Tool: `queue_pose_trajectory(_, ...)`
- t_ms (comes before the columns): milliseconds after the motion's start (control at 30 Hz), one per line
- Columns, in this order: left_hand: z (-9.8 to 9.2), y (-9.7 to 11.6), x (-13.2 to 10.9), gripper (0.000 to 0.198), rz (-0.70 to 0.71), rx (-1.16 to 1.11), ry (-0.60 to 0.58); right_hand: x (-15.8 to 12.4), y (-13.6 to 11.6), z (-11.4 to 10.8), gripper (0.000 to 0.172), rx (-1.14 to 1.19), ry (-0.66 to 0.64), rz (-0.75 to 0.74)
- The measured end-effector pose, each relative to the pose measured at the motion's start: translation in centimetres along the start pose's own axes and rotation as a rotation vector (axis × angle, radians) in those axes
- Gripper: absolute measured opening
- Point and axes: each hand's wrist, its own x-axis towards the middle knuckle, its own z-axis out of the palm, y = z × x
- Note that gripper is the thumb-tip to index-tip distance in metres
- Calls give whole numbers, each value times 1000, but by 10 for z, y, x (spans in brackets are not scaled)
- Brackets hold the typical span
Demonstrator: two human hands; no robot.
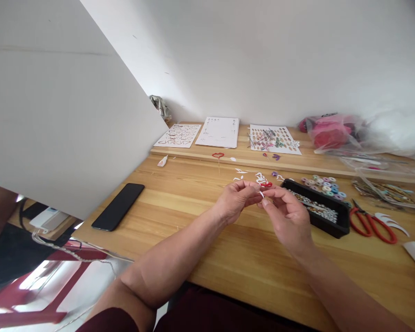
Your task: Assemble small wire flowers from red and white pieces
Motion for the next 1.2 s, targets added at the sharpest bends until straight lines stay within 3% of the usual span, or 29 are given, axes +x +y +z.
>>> queue_pose_trajectory(633, 2, -7, 0, 41, -33, -44, 27, 3, 0, -2, 13, 18, -4, 39)
queue_pose_trajectory(933, 2, -7, 0, 40, -66, -21, 26, 3, 1, -4, 9, -176, -10, -44)
queue_pose_trajectory(1200, 1, 0, -2, 39, -31, 182, 48, -1, -2, -5, 11, -166, -47, -12)
